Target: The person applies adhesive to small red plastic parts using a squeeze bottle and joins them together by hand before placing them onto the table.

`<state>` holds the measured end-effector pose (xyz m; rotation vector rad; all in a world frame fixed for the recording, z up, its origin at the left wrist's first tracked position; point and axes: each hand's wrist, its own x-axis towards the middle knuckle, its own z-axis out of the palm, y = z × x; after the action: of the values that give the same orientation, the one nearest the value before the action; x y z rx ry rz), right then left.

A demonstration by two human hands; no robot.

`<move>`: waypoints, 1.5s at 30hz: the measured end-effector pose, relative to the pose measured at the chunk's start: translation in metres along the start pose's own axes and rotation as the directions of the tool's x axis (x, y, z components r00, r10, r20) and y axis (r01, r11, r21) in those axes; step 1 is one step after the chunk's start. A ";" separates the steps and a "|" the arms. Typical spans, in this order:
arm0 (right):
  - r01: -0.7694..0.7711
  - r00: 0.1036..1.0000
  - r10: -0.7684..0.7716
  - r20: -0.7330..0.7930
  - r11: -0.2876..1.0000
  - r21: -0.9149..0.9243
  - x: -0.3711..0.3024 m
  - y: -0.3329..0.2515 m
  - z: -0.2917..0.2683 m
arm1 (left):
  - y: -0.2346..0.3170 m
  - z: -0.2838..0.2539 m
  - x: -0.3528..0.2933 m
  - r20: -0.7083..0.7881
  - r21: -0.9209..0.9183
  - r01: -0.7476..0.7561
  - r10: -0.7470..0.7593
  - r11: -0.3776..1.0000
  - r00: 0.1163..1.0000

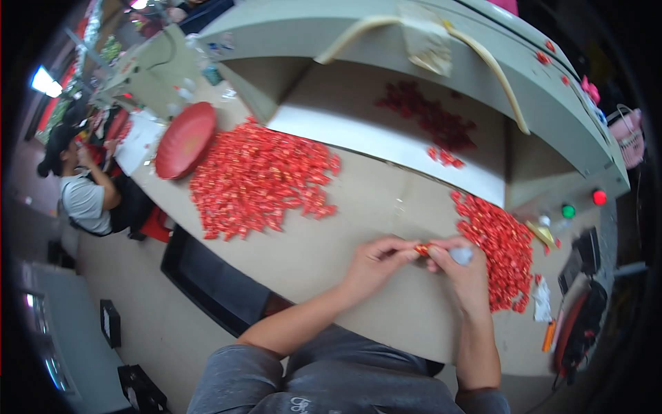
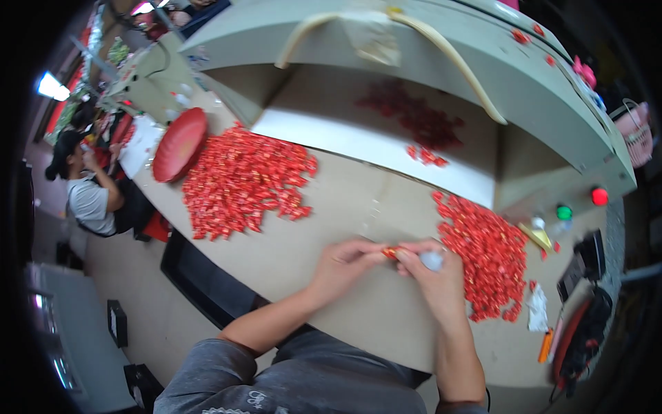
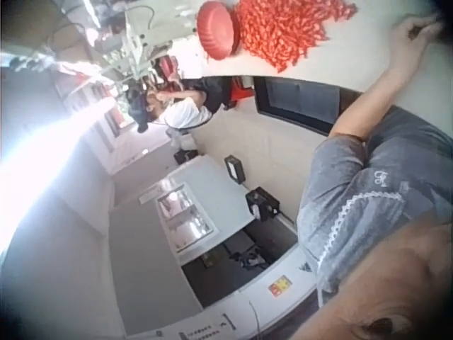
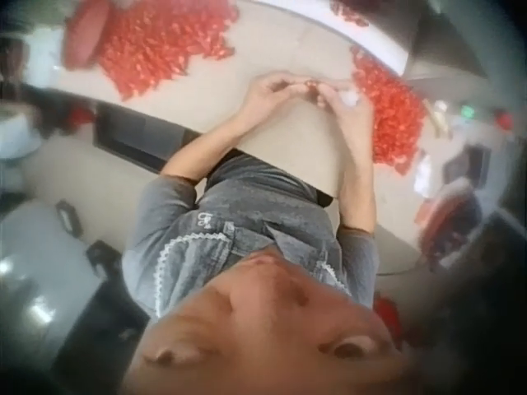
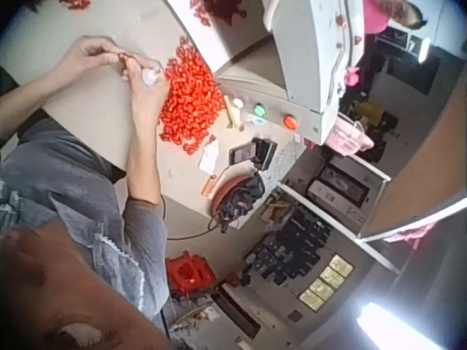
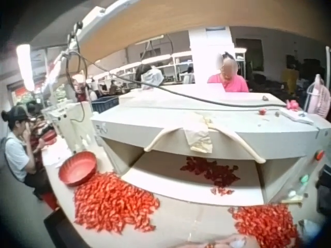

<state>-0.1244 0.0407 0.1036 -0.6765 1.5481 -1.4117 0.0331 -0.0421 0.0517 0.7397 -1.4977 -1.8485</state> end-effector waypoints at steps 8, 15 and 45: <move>-0.004 1.000 0.004 -0.004 1.000 -0.020 -0.006 -0.003 -0.002 | -0.005 0.005 -0.002 0.015 -0.078 -0.024 0.025 0.997 1.000; -0.009 1.000 0.009 0.008 1.000 0.009 0.000 -0.005 0.006 | 0.001 -0.003 0.001 -0.004 -0.041 0.018 -0.019 0.999 1.000; -0.064 0.997 0.064 0.033 0.998 -0.018 0.001 0.011 0.009 | 0.016 -0.001 -0.001 0.068 0.238 -0.094 0.080 0.967 0.995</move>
<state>-0.1151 0.0380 0.0936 -0.6515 1.5440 -1.3350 0.0368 -0.0442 0.0668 0.7244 -1.7859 -1.6535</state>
